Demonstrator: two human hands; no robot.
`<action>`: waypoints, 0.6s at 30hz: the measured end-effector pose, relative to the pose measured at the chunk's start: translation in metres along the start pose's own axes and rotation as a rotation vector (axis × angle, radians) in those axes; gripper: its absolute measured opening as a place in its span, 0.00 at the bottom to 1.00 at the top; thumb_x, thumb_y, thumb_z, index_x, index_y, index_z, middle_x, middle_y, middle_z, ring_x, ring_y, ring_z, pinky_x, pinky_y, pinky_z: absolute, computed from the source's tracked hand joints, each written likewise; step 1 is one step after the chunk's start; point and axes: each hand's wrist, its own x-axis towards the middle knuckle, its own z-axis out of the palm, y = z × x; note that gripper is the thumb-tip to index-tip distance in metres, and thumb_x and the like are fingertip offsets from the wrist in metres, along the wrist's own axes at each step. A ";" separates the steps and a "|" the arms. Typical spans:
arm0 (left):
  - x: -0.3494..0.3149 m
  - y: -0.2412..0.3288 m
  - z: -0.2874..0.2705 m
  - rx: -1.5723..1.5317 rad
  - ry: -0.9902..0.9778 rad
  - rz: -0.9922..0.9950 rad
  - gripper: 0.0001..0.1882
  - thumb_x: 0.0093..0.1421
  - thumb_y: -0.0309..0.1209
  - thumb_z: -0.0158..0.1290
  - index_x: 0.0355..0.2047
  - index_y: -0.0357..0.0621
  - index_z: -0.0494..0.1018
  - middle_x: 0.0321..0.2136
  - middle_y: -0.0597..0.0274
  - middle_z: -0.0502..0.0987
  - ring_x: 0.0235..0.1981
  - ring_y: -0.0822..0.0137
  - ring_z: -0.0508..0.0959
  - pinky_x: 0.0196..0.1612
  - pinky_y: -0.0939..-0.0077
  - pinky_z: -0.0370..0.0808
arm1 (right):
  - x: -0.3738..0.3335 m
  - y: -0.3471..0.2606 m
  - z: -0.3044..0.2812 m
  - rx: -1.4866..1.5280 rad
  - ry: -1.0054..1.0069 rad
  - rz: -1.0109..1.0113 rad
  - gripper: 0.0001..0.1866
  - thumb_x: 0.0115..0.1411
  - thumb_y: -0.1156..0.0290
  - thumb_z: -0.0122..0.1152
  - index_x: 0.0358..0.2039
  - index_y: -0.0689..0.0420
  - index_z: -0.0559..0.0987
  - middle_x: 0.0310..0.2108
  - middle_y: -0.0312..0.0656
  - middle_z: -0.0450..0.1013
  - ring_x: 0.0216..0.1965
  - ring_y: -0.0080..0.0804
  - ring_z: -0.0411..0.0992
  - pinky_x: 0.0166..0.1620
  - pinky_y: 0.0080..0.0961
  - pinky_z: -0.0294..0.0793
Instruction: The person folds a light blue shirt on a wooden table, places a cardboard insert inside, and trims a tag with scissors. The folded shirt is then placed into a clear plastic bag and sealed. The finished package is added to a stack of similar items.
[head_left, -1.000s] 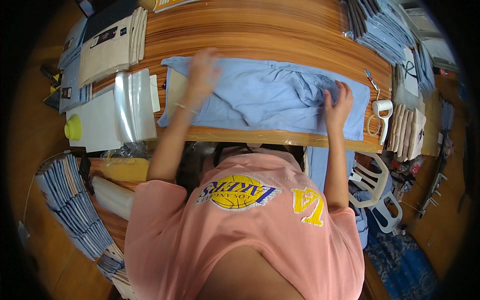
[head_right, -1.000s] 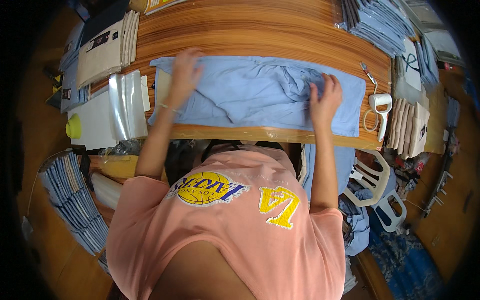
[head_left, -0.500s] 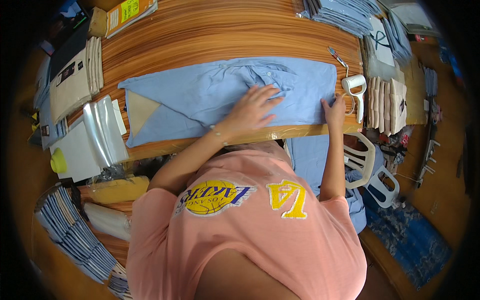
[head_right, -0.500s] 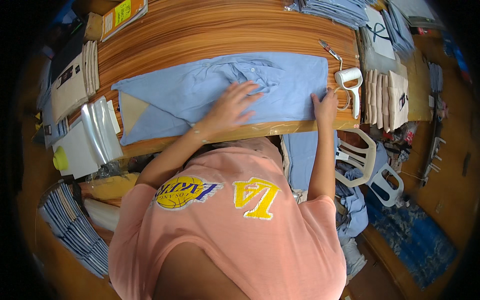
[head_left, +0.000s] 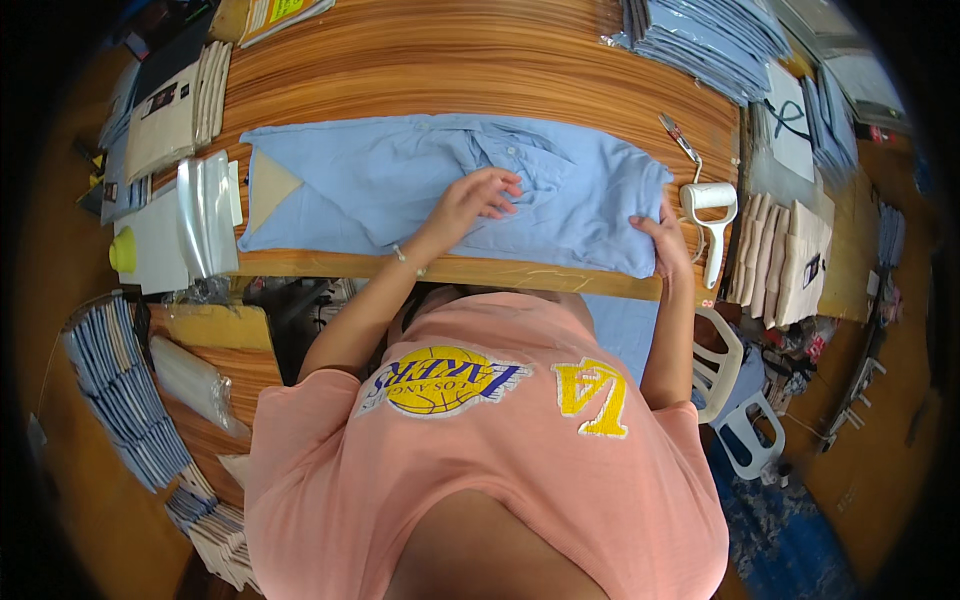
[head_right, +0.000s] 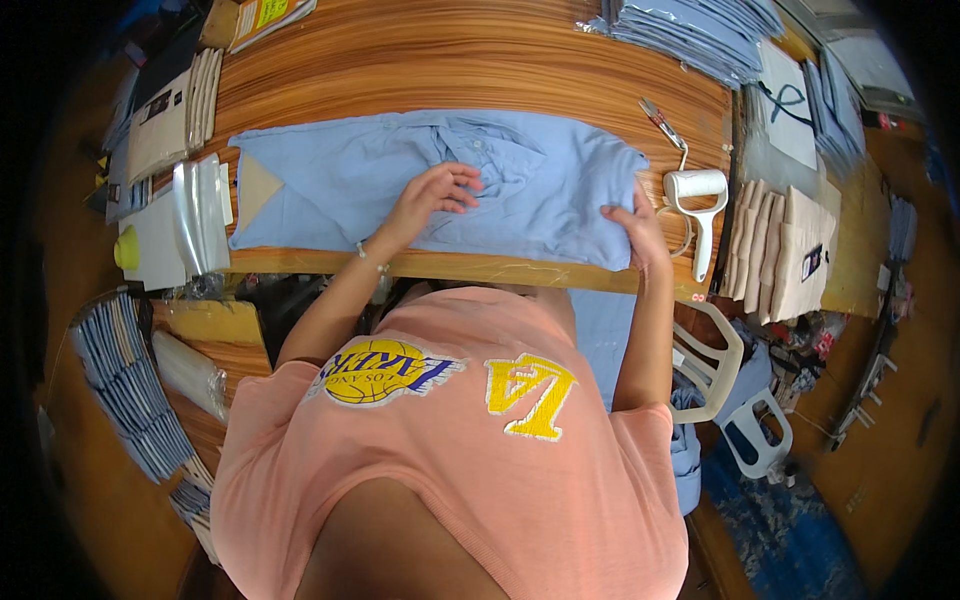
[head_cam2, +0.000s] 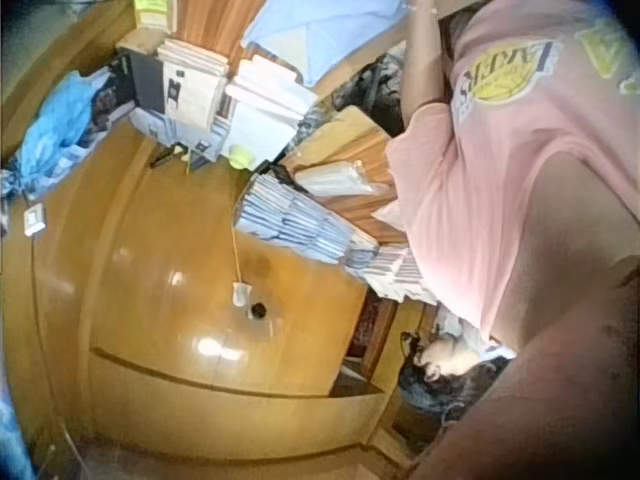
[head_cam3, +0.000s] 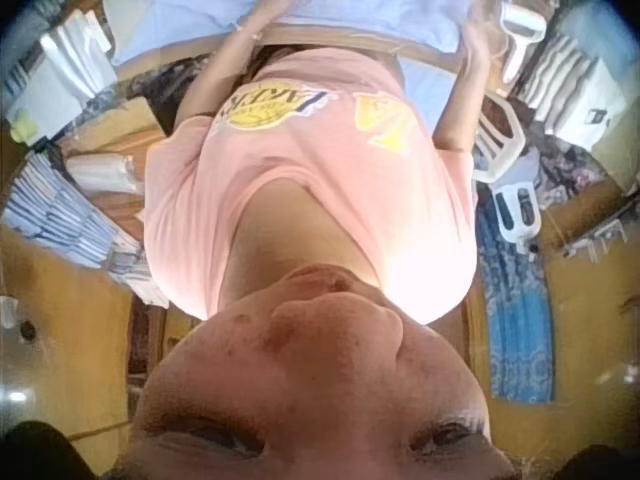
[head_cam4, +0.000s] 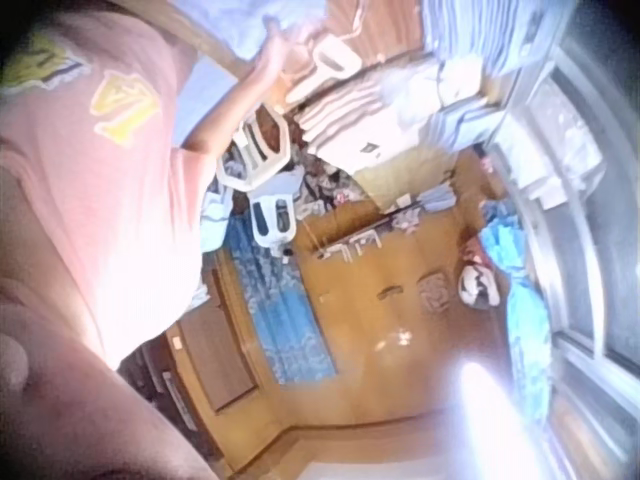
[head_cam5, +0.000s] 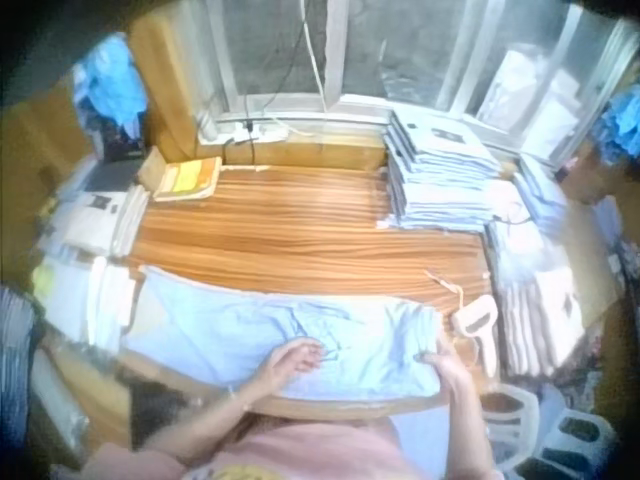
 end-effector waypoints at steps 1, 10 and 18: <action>0.002 0.004 0.003 -0.147 0.010 -0.040 0.26 0.64 0.48 0.42 0.52 0.39 0.66 0.45 0.55 0.73 0.45 0.64 0.74 0.48 0.70 0.71 | -0.003 -0.008 0.010 -0.036 -0.053 0.002 0.36 0.51 0.80 0.57 0.61 0.57 0.58 0.48 0.47 0.68 0.42 0.30 0.72 0.43 0.27 0.74; 0.020 -0.032 0.021 0.135 0.391 -0.099 0.20 0.58 0.32 0.53 0.48 0.33 0.67 0.42 0.56 0.74 0.42 0.68 0.73 0.46 0.71 0.71 | 0.009 -0.002 0.043 -0.315 -0.166 -0.107 0.24 0.57 0.76 0.57 0.55 0.56 0.67 0.43 0.41 0.68 0.35 0.26 0.70 0.35 0.23 0.74; 0.002 -0.003 0.044 0.771 0.877 0.461 0.28 0.52 0.27 0.56 0.52 0.34 0.62 0.47 0.43 0.68 0.49 0.46 0.67 0.53 0.61 0.64 | 0.025 0.026 0.054 -0.986 -0.103 -0.752 0.18 0.49 0.76 0.61 0.43 0.57 0.76 0.39 0.42 0.70 0.42 0.43 0.66 0.47 0.33 0.66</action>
